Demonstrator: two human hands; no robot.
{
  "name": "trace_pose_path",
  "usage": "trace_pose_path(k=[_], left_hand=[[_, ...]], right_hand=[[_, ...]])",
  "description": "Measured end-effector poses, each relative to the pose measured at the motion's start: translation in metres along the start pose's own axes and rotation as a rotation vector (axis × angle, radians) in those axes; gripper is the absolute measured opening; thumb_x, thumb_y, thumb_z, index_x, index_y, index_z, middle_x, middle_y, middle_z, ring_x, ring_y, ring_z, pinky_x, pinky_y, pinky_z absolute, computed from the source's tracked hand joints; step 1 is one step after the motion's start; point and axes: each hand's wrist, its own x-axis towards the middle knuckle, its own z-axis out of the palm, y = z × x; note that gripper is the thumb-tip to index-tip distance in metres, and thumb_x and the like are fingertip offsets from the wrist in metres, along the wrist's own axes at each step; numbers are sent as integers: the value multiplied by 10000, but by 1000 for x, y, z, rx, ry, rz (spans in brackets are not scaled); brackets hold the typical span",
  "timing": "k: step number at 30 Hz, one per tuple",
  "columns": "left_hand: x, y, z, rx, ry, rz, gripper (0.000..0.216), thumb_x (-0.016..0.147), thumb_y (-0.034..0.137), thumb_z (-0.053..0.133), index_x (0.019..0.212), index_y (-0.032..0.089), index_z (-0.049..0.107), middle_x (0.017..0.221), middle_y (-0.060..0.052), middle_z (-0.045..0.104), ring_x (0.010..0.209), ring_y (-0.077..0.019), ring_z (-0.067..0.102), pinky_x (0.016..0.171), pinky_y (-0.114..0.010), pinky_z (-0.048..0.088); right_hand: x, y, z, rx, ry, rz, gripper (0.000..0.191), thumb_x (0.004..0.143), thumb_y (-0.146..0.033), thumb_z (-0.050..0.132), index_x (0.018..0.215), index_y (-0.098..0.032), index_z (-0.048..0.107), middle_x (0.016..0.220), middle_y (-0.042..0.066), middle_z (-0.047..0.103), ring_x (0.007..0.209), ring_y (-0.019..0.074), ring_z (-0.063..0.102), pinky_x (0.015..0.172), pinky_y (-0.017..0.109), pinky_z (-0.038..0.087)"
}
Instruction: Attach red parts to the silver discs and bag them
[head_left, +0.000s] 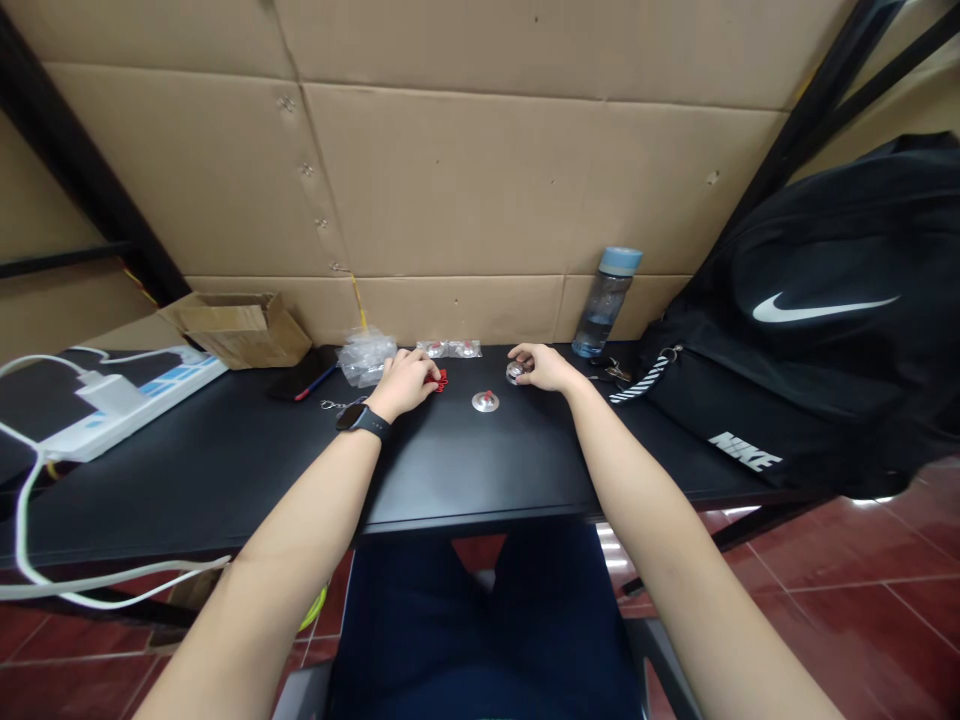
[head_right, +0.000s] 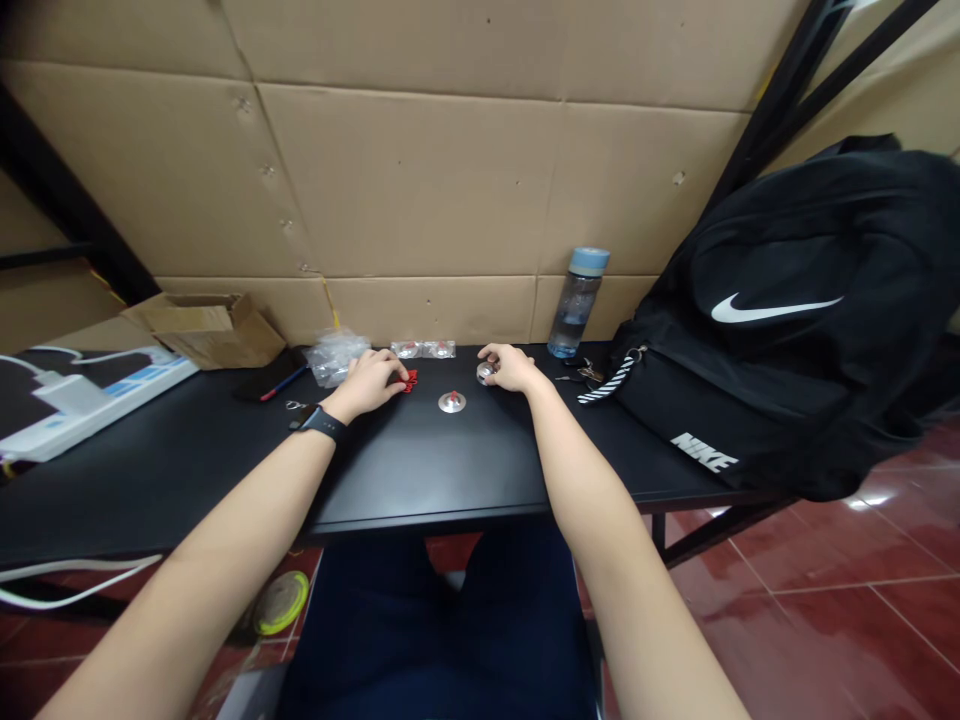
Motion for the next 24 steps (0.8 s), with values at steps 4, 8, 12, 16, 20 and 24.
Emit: trace_pose_path(k=[4,8,12,16,20,24], left_hand=[[0,0,-1,13,-20,4,129,890,314,626,919,256,737,1202,-97,629,1139,-338,491,930,-476,393],[-1,2,0,37,-17,4,163,905,317,590,871,247,733,1174,-102,638,1110,-334,493,907,-474,399],[-2,4,3,15,-21,-4,192,924,315,558,843,247,718,1160,-97,643,1101,-322,491,919,-473,390],[-1,5,2,10,-1,-13,213,948,324,528,856,242,702,1173,-100,642,1113,-326,487,919,-470,387],[1,8,-2,-2,37,-13,210,964,326,504,884,238,677,1149,-100,674,1093,-319,517,913,-455,385],[2,15,-9,-117,103,-9,185,990,312,472,964,244,642,1053,-73,722,1032,-285,584,909,-432,379]], right_hand=[[-1,-2,0,13,28,-16,582,595,-144,887,1141,-249,714,1104,53,728,909,202,685,872,354,523],[-2,-6,-1,40,37,-54,584,609,-85,831,1165,-213,706,1106,61,713,867,175,670,837,302,528],[-2,-12,-1,56,46,-81,591,599,-74,803,1174,-175,703,1076,64,703,808,159,648,788,277,530],[-3,-15,-2,24,71,-78,540,603,-128,829,1134,-159,733,1071,81,705,812,172,648,804,295,537],[-3,-16,-2,20,80,-89,477,613,-146,834,1084,-150,756,1071,94,710,819,189,655,806,313,544],[-3,-18,-3,80,113,-115,466,616,-123,815,1076,-159,751,1068,80,692,803,179,662,791,312,554]])
